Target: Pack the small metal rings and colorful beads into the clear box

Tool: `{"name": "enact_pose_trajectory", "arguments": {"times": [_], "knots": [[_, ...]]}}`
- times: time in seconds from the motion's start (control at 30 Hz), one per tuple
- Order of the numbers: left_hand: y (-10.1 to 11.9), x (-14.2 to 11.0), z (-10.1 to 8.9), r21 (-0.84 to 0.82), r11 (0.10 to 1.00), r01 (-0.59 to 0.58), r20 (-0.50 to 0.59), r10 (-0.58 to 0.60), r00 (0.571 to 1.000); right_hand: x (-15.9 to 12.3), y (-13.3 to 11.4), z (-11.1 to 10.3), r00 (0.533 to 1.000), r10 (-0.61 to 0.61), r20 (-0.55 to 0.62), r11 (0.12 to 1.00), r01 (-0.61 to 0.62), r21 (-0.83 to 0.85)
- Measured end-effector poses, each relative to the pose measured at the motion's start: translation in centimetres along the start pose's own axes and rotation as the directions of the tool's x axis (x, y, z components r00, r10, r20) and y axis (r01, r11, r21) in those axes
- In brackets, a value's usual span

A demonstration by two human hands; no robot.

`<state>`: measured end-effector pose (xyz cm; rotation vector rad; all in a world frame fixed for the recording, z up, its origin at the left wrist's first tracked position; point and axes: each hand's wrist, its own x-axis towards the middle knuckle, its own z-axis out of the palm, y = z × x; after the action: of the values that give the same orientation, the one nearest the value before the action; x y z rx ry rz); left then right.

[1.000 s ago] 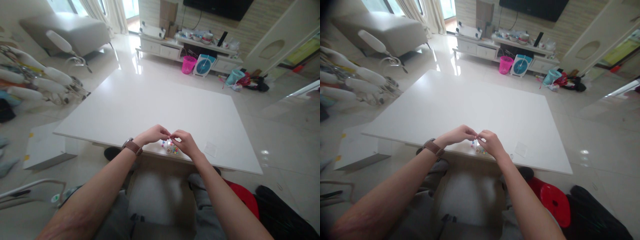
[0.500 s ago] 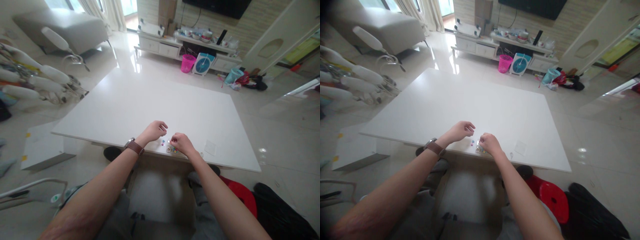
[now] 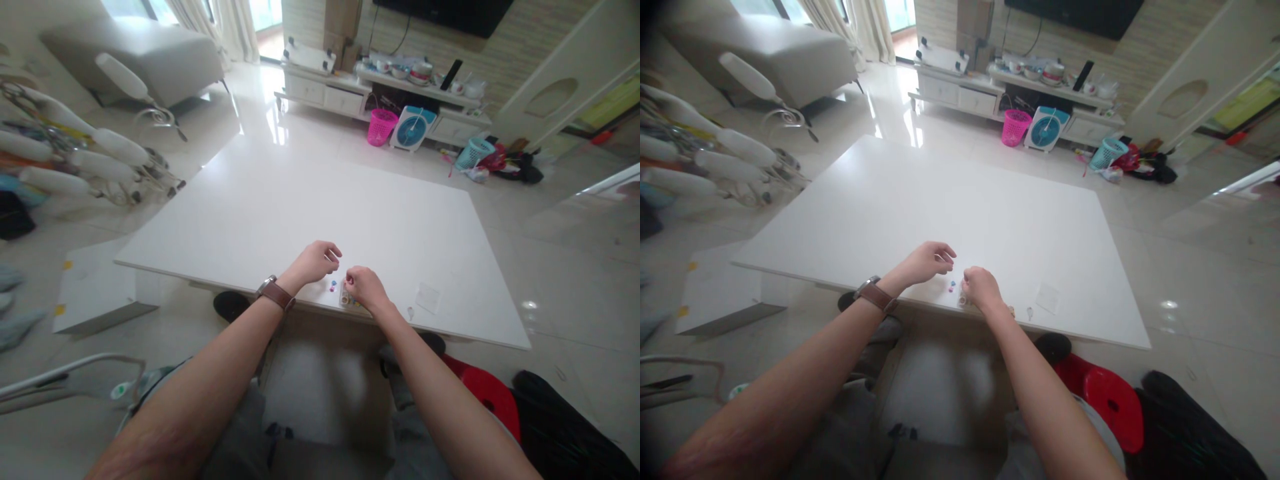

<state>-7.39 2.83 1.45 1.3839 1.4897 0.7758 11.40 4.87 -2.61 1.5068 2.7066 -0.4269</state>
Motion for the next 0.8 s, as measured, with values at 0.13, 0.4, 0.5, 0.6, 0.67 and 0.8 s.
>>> {"name": "enact_pose_trajectory", "arguments": {"times": [0.13,0.4,0.5,0.6,0.67,0.8], "knots": [[0.0,-0.1,0.1,-0.094,0.996,0.011,0.021,-0.009,1.000,-1.0,0.0,-2.9,0.990,-0.047,-0.136,0.994,0.060,0.092],[1.4,-0.6,0.9,-0.388,0.918,0.081,0.124,-0.035,0.992,-2.6,-0.5,-4.8,0.910,-0.029,-0.413,0.855,0.236,0.461],[1.6,-0.6,1.3,-0.443,0.890,0.107,0.140,-0.049,0.989,-2.7,-0.7,-4.6,0.912,-0.059,-0.406,0.851,0.259,0.458],[1.7,-0.5,1.8,-0.472,0.872,0.131,0.158,-0.063,0.985,-2.8,-0.6,-4.4,0.920,-0.101,-0.379,0.851,0.278,0.446],[1.7,-0.4,2.0,-0.473,0.870,0.139,0.172,-0.064,0.983,-2.8,-0.4,-4.1,0.925,-0.115,-0.363,0.848,0.282,0.449],[1.7,-0.4,2.4,-0.425,0.893,0.145,0.174,-0.077,0.982,-2.8,-0.2,-3.9,0.941,-0.078,-0.329,0.871,0.225,0.437]]}}
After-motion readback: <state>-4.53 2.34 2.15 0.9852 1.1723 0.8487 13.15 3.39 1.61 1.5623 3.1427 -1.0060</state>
